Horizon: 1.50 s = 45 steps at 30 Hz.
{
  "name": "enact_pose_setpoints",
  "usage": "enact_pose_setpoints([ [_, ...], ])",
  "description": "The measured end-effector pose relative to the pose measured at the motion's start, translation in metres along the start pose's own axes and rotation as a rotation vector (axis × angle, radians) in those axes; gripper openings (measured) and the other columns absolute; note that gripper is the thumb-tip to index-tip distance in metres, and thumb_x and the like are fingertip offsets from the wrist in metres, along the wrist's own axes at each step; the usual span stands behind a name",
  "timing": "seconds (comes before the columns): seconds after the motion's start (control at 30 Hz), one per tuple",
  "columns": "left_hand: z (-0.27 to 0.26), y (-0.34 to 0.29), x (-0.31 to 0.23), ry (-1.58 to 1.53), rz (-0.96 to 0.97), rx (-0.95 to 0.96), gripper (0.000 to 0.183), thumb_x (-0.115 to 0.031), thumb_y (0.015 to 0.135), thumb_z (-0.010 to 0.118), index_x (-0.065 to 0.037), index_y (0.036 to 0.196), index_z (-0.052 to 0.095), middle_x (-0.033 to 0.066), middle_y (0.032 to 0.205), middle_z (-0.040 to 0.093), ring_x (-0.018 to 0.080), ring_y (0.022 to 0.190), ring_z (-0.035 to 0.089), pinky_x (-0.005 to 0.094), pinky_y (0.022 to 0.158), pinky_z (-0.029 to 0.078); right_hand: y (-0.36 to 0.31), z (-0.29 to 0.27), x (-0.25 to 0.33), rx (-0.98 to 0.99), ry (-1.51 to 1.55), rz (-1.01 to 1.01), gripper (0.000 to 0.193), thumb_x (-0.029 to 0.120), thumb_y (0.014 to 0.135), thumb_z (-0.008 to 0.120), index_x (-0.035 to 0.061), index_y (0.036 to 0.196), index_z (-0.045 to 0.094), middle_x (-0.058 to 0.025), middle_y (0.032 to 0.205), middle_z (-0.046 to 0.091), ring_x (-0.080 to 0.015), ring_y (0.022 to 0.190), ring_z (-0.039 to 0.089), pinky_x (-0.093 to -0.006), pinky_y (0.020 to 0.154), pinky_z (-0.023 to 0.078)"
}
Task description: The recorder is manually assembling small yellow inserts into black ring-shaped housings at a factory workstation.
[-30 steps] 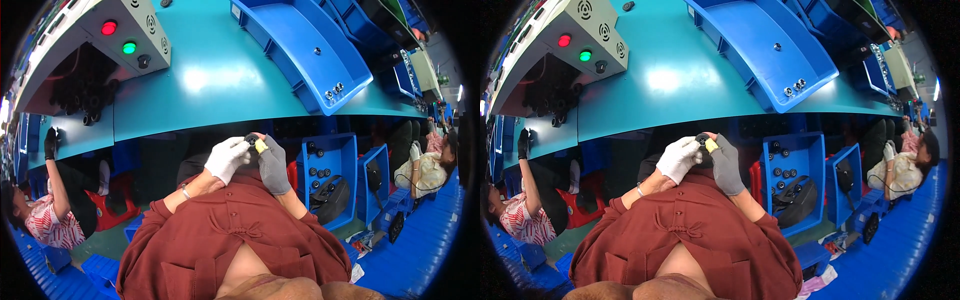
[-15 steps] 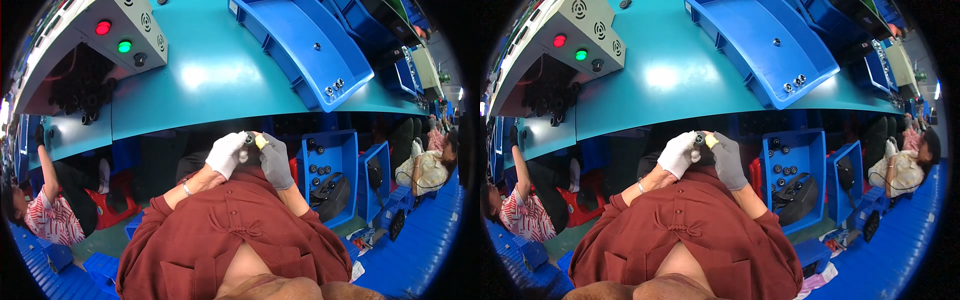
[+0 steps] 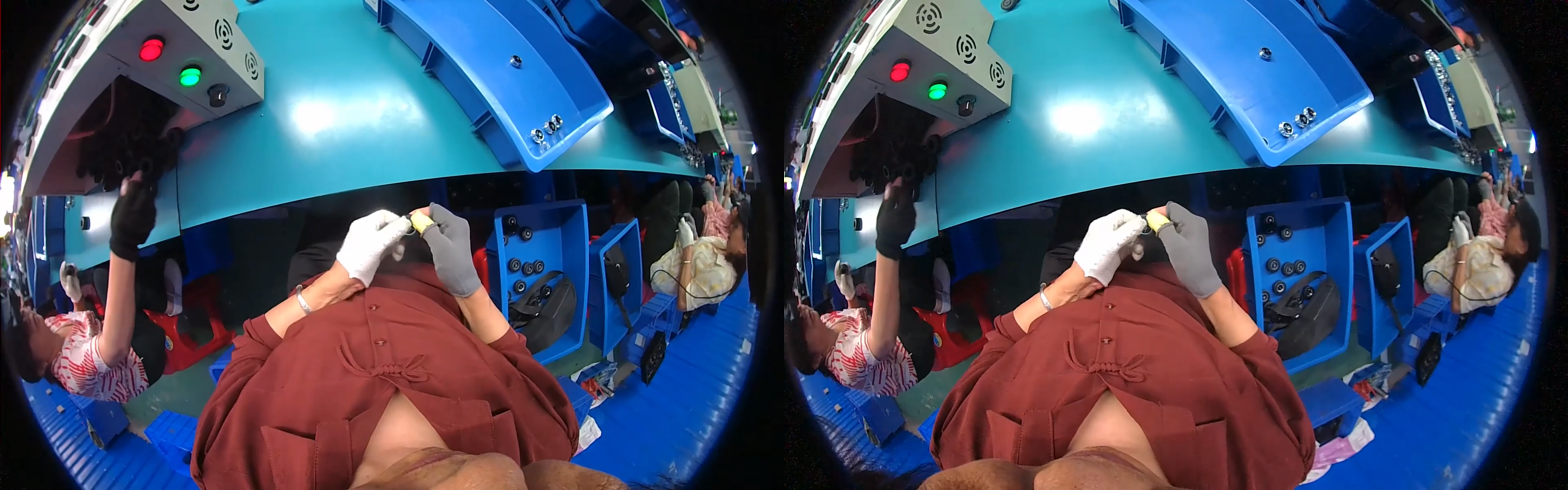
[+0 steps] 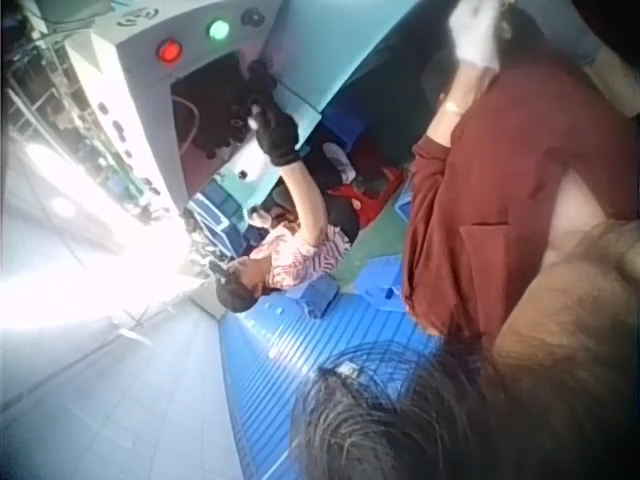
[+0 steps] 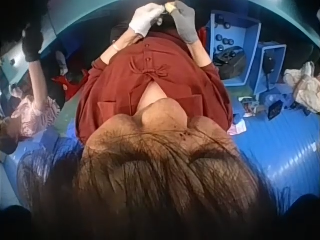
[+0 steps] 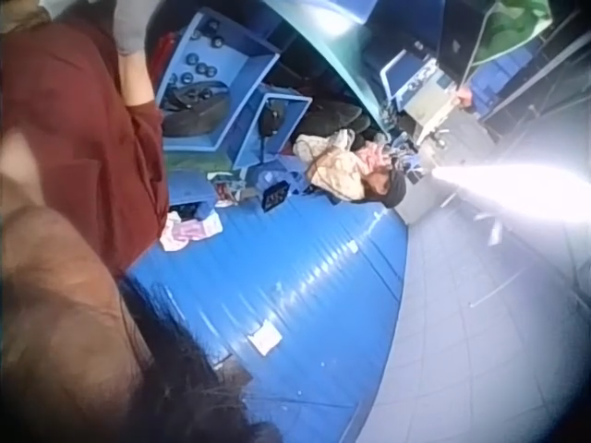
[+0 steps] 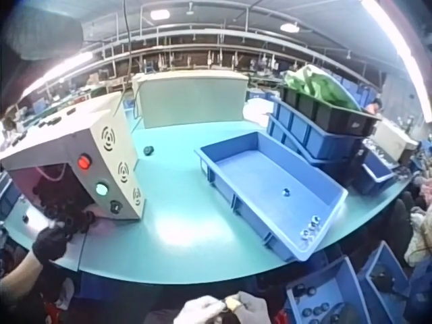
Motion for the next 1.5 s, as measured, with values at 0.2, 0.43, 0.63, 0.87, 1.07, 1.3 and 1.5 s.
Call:
enact_pose_setpoints([
  [0.2, -0.002, 0.006, -0.009, 0.027, 0.058, -0.046, 0.024, -0.017, 0.096, 0.068, 0.002, 0.111, 0.064, 0.0075, 0.092, 0.067, 0.0134, 0.073, 0.063, 0.0274, 0.07, 0.054, -0.002, -0.004, 0.021, -0.012, -0.035, -0.064, 0.023, 0.011, 0.1, 0.053, -0.0019, 0.113, 0.067, 0.0012, 0.095, 0.065, -0.0046, 0.086, 0.056, -0.0199, 0.074, 0.043],
  [0.43, 0.006, 0.003, -0.004, -0.223, 0.009, -0.088, 0.028, -0.024, 0.098, 0.066, 0.002, 0.109, 0.065, 0.0083, 0.093, 0.067, 0.0148, 0.077, 0.063, 0.0288, 0.074, 0.053, -0.014, 0.005, -0.006, -0.078, 0.153, 0.041, 0.024, 0.001, 0.092, 0.06, -0.0012, 0.116, 0.062, -0.0026, 0.104, 0.065, -0.0067, 0.093, 0.059, -0.0215, 0.081, 0.048],
  [0.63, -0.006, 0.008, 0.007, -0.135, 0.054, -0.134, 0.024, -0.023, 0.098, 0.067, 0.001, 0.099, 0.069, 0.0037, 0.082, 0.066, 0.0095, 0.067, 0.058, 0.0244, 0.064, 0.048, -0.012, 0.006, -0.014, -0.089, 0.192, 0.044, 0.021, 0.0, 0.089, 0.062, -0.0008, 0.11, 0.063, -0.0016, 0.099, 0.064, -0.0057, 0.088, 0.057, -0.0204, 0.077, 0.046],
  [0.87, -0.004, 0.009, 0.014, -0.055, 0.054, -0.112, 0.023, -0.022, 0.097, 0.069, 0.0, 0.099, 0.068, 0.0033, 0.079, 0.065, 0.0097, 0.068, 0.058, 0.0244, 0.065, 0.047, -0.014, -0.001, -0.021, -0.066, 0.149, 0.031, 0.018, 0.0, 0.088, 0.064, -0.0005, 0.105, 0.063, -0.0009, 0.097, 0.065, -0.0044, 0.087, 0.058, -0.0205, 0.076, 0.047],
  [1.07, 0.008, -0.004, -0.007, 0.298, 0.069, -0.08, 0.021, -0.02, 0.097, 0.066, 0.001, 0.101, 0.07, 0.0027, 0.079, 0.066, 0.0088, 0.067, 0.059, 0.0238, 0.063, 0.049, -0.027, -0.013, -0.025, -0.061, 0.175, 0.091, 0.022, 0.002, 0.092, 0.062, -0.0036, 0.113, 0.067, -0.0023, 0.1, 0.067, -0.0076, 0.09, 0.061, -0.022, 0.079, 0.049],
  [1.3, -0.045, -0.028, -0.03, 0.347, 0.18, -0.168, 0.024, -0.016, 0.098, 0.062, 0.001, 0.113, 0.067, 0.0059, 0.094, 0.068, 0.009, 0.073, 0.062, 0.0235, 0.068, 0.052, -0.017, -0.139, 0.003, -0.496, -0.249, -0.174, 0.034, -0.001, 0.093, 0.053, -0.0067, 0.125, 0.061, -0.0088, 0.104, 0.068, -0.015, 0.092, 0.064, -0.028, 0.085, 0.051],
  [1.5, -0.073, -0.076, -0.068, 0.431, 0.323, -0.285, 0.018, -0.012, 0.098, 0.062, 0.001, 0.11, 0.068, 0.0056, 0.092, 0.069, 0.009, 0.076, 0.063, 0.0241, 0.071, 0.052, -0.054, -0.149, 0.098, -0.635, -0.438, -0.367, 0.026, -0.009, 0.089, 0.052, -0.0048, 0.111, 0.066, -0.008, 0.103, 0.066, -0.0143, 0.093, 0.062, -0.0269, 0.085, 0.05],
])
Point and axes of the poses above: each hand's wrist, its own y-axis towards the middle knuckle, its own z-axis out of the palm, x = y × z, the point moved 10 cm from there along y, towards the middle knuckle
